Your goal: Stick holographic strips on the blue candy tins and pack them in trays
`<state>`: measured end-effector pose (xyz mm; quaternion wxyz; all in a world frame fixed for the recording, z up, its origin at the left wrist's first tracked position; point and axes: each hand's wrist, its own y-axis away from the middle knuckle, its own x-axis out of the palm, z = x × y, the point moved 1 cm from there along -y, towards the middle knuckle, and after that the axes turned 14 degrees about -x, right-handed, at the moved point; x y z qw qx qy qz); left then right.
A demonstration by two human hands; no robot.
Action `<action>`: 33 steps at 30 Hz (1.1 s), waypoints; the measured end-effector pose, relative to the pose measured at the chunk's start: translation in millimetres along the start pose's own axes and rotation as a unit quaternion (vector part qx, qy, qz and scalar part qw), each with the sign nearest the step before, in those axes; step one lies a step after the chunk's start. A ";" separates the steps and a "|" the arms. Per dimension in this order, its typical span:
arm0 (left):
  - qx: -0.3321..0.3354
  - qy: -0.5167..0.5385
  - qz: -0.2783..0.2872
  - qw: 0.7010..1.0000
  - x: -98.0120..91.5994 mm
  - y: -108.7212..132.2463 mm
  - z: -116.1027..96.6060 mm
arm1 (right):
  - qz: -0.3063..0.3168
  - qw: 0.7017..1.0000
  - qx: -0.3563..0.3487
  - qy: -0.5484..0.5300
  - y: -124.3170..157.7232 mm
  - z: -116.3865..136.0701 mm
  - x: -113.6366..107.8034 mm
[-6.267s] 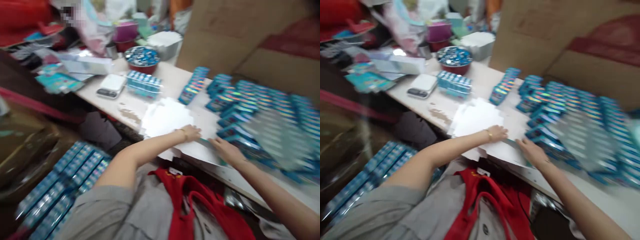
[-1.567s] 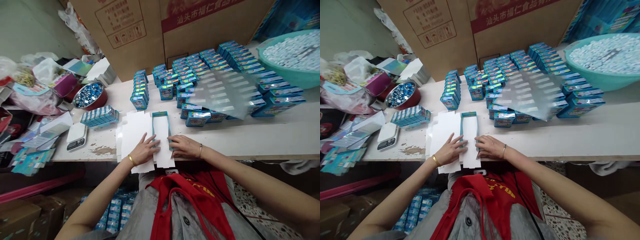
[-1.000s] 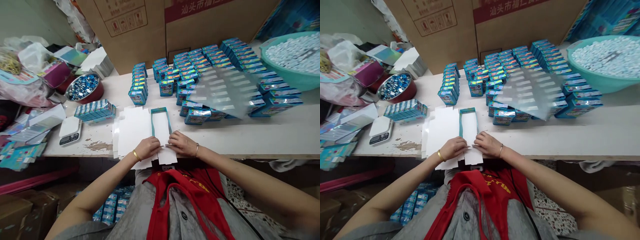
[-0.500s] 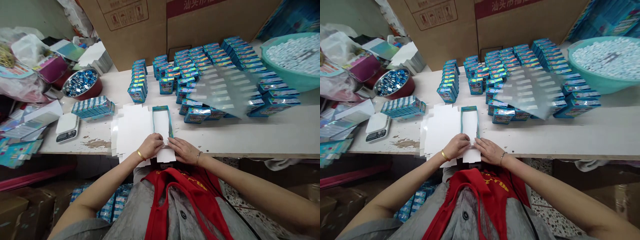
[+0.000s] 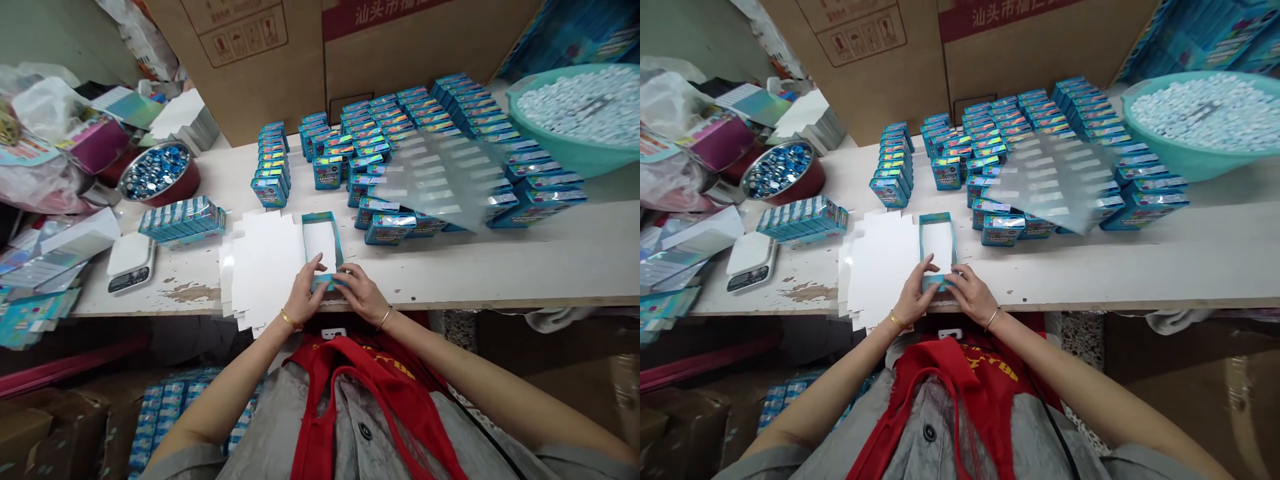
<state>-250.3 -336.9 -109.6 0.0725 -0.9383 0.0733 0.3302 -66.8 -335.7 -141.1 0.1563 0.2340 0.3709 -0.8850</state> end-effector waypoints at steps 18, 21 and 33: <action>-0.016 -0.389 0.212 0.896 -8.9 -24.8 -40.2 | 0.083 0.996 -0.006 0.013 -6.6 1.7 -0.8; -0.079 -0.390 0.298 0.868 -11.9 -45.5 -46.3 | 0.031 0.997 0.065 -0.034 -9.7 -2.0 -6.0; -0.002 -0.345 0.146 0.927 -16.6 -13.4 -54.8 | 0.279 0.905 0.277 0.160 -75.7 -8.5 -18.3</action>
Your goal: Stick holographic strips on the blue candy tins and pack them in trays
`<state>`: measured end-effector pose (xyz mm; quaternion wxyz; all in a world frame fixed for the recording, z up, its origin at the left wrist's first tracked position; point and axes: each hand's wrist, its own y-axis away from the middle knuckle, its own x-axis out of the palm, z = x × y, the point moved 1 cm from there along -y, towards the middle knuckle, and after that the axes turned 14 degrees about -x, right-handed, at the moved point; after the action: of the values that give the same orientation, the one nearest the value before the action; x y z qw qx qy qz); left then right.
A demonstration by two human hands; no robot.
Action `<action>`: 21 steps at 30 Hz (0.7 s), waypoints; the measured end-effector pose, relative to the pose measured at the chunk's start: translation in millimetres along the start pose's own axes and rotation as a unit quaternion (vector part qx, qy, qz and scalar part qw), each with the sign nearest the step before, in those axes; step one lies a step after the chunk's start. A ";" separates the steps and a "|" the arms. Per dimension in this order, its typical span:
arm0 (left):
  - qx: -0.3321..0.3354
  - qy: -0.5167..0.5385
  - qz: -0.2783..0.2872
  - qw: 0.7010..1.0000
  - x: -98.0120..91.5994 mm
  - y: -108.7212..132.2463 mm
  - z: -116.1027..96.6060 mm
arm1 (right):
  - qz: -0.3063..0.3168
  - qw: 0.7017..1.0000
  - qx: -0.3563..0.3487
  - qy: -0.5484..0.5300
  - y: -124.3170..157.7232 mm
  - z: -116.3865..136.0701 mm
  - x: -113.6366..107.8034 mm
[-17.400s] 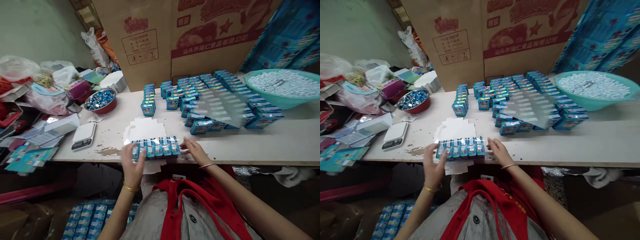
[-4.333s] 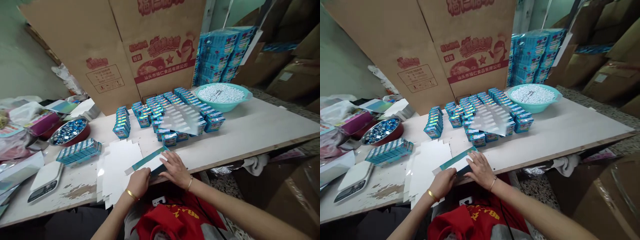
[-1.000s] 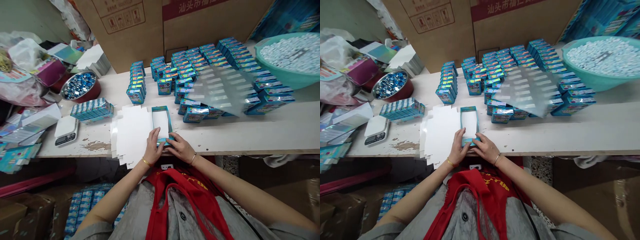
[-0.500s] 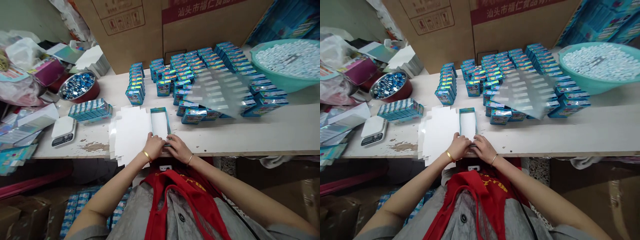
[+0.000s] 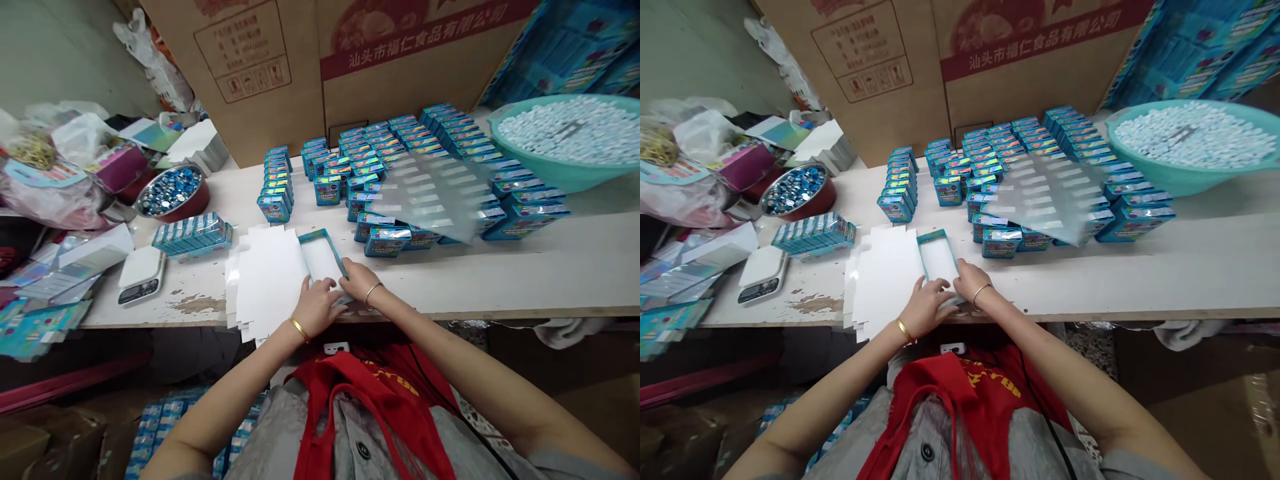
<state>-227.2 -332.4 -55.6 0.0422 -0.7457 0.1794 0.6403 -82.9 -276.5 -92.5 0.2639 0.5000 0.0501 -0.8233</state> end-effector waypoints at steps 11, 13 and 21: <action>0.233 -0.181 0.039 0.955 -6.3 -115.0 9.9 | 0.063 0.993 -0.022 0.098 21.7 -6.0 -13.5; 0.273 -0.172 0.041 0.946 -2.6 -121.3 10.3 | 0.059 0.993 0.002 0.097 24.0 -6.1 -13.9; 0.340 -0.225 0.068 0.911 1.8 -124.2 5.2 | 0.054 0.995 -0.033 0.077 27.5 -10.6 -11.9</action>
<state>-191.9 -215.5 -79.0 0.2887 -0.5087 0.4221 0.6926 -56.8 -291.7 -82.6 0.3199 0.5550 0.0708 -0.7646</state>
